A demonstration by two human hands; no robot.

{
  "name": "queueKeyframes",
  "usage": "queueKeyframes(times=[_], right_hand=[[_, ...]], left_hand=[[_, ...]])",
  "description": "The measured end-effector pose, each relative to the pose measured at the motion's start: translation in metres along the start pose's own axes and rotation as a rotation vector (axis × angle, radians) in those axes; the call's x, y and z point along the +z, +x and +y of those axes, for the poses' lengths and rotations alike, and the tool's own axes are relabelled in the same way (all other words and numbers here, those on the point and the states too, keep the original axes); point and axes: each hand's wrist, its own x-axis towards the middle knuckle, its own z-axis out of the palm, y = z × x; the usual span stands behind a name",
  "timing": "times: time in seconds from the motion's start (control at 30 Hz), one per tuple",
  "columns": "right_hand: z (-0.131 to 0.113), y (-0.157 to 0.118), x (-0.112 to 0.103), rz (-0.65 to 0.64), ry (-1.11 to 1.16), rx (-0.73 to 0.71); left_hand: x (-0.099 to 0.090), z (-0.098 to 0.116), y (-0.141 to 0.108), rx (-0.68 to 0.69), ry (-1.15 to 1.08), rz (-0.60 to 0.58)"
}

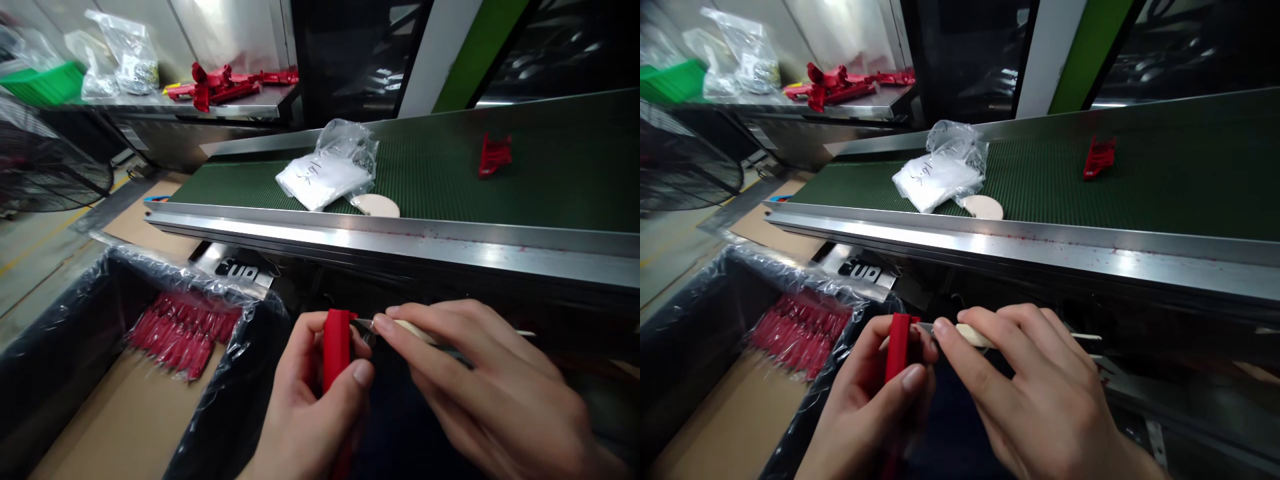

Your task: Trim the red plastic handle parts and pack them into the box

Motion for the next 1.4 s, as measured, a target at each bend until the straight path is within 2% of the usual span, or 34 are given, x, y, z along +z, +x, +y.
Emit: queueKeyframes(times=[0.27, 0.4, 0.5, 0.6, 0.73, 0.87, 1.03, 1.17, 1.23, 1.4], right_hand=[[0.009, -0.007, 0.000, -0.013, 0.043, 0.026], [0.007, -0.006, 0.000, 0.040, 0.157, 0.073], [0.002, -0.006, 0.001, 0.068, 0.225, 0.076], [-0.002, -0.006, 0.003, 0.094, 0.238, 0.076], [-0.003, -0.006, 0.003, 0.130, 0.227, 0.072], [-0.002, -0.006, 0.004, 0.145, 0.232, 0.061], [0.004, -0.009, 0.010, 0.143, 0.243, 0.078], [0.010, -0.013, 0.013, 0.199, 0.236, 0.172], [0.011, -0.014, 0.013, 0.212, 0.284, 0.185], [0.008, -0.018, 0.007, 0.100, 0.273, 0.077]], left_hand=[[-0.007, -0.001, 0.002, -0.060, 0.006, -0.141], [-0.013, -0.004, 0.007, -0.121, -0.056, -0.281], [-0.017, -0.010, 0.012, -0.095, -0.157, -0.414], [-0.019, -0.015, 0.014, -0.092, -0.241, -0.490], [-0.018, -0.011, 0.012, -0.149, -0.233, -0.491], [-0.016, -0.008, 0.012, -0.144, -0.287, -0.474], [-0.014, -0.014, 0.012, -0.122, -0.302, -0.463], [-0.013, -0.023, 0.014, -0.059, -0.410, -0.586], [-0.013, -0.024, 0.016, -0.055, -0.451, -0.609], [-0.013, -0.021, 0.018, -0.120, -0.431, -0.563]])
